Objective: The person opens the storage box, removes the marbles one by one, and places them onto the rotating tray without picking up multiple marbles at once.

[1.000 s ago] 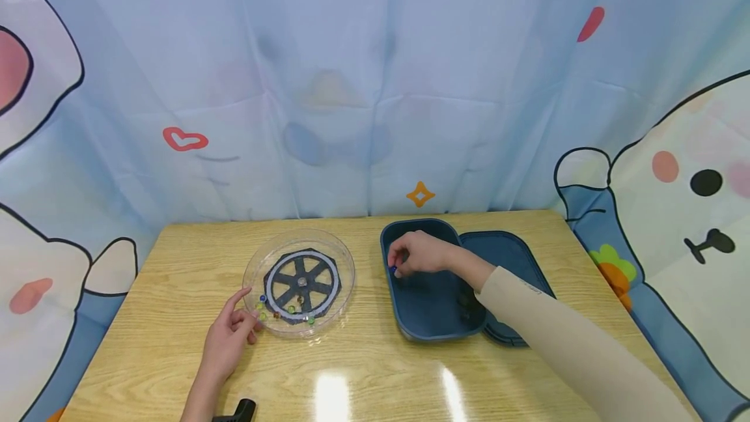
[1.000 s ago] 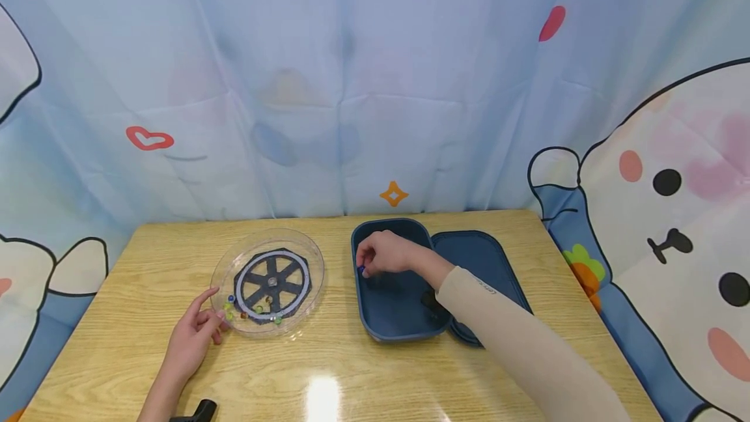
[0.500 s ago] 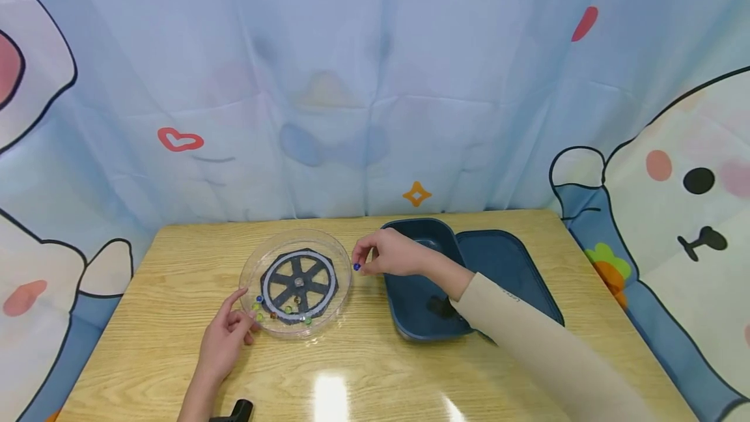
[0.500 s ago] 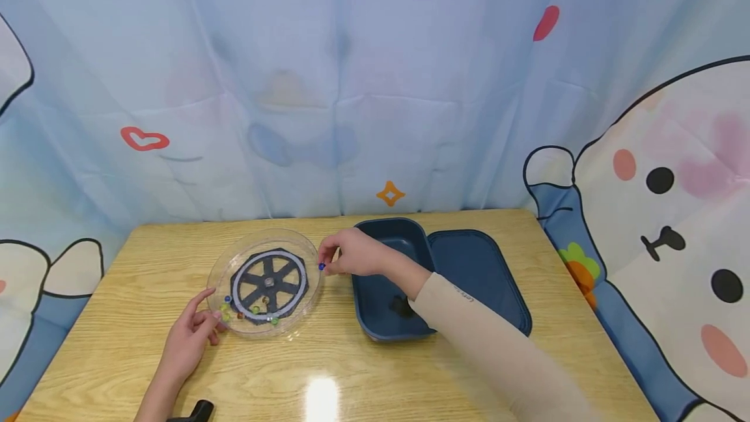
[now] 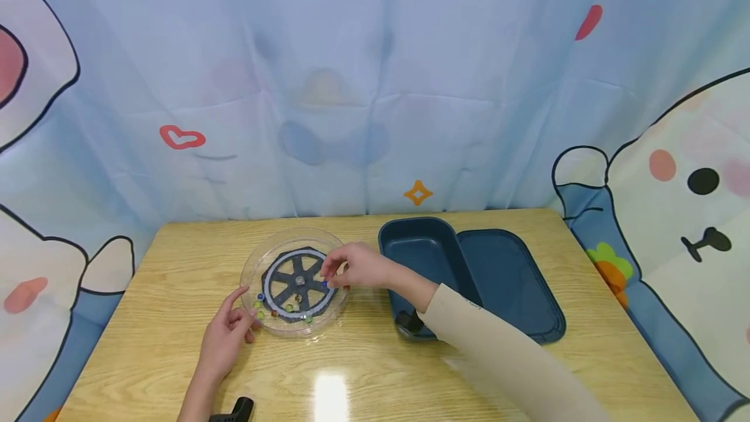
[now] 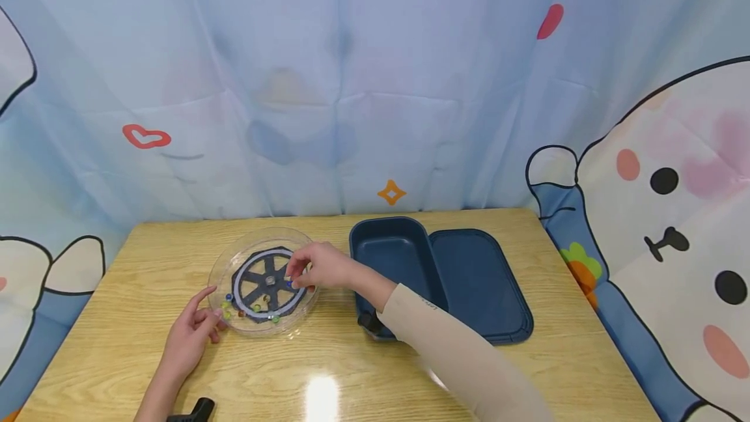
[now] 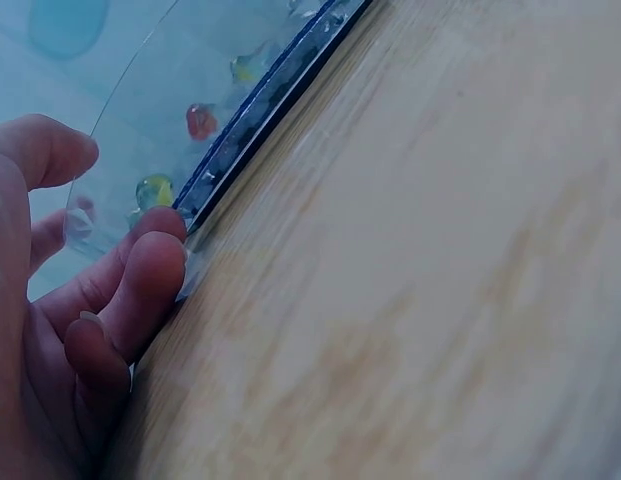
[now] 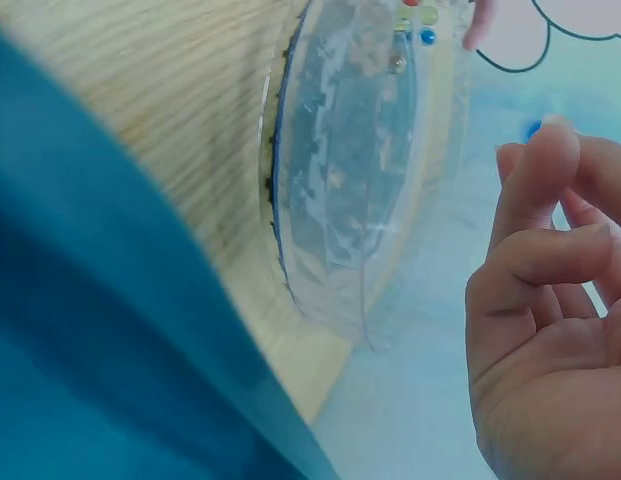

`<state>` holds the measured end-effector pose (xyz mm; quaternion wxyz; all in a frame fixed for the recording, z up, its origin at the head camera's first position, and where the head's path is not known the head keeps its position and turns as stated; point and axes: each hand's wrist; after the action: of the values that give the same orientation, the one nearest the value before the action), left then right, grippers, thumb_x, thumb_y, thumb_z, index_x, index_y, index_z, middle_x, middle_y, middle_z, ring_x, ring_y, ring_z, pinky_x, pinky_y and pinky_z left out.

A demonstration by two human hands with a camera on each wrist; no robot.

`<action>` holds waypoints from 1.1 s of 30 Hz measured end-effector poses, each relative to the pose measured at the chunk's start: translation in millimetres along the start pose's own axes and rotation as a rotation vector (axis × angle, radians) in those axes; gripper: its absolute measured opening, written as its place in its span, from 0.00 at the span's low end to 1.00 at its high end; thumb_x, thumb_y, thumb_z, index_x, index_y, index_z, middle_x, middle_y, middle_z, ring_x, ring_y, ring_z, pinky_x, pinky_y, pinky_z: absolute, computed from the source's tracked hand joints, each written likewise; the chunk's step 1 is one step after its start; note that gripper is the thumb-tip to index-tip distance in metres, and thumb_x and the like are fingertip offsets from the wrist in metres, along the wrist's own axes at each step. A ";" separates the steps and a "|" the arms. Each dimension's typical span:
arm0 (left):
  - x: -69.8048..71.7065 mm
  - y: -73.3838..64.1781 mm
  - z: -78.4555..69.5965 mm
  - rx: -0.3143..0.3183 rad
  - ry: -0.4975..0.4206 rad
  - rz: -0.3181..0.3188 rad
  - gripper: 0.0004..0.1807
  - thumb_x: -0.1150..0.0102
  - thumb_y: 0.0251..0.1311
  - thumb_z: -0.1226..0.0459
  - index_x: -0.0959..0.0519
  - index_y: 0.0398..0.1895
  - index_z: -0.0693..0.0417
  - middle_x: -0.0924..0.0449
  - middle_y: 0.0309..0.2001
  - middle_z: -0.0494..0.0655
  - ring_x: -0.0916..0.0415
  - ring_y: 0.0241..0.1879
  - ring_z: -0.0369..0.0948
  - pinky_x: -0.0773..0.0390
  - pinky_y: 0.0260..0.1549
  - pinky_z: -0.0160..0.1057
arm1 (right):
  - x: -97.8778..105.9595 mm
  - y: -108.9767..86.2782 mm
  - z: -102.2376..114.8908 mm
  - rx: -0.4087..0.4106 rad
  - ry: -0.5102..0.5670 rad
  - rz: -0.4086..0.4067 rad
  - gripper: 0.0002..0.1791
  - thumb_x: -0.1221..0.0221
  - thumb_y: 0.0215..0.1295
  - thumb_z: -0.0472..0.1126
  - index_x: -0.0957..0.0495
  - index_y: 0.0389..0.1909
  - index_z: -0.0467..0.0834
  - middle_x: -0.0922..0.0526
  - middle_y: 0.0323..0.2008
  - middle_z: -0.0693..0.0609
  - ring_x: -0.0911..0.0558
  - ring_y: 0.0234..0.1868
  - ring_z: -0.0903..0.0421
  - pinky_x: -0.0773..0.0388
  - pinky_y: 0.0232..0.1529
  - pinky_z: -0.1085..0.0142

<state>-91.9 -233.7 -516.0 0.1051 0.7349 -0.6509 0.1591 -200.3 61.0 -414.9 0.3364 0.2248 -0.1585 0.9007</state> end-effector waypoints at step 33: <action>-0.1 1.3 0.8 -0.005 -0.011 -0.006 0.27 0.44 0.71 0.63 0.36 0.72 0.46 0.18 0.32 0.52 0.23 0.22 0.43 0.31 0.20 0.35 | 90.5 -106.7 -59.5 -0.161 -0.305 0.184 0.06 0.33 0.61 0.32 0.15 0.38 0.42 0.17 0.30 0.58 0.18 0.27 0.59 0.19 0.32 0.56</action>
<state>-93.1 -234.1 -516.8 0.1038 0.7374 -0.6497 0.1530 -206.7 212.5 -404.8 0.2416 0.3156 -0.2991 0.8675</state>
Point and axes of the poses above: each hand's wrist, its own y-axis towards the middle knuckle, its own x-axis out of the back of the hand, z = x × y
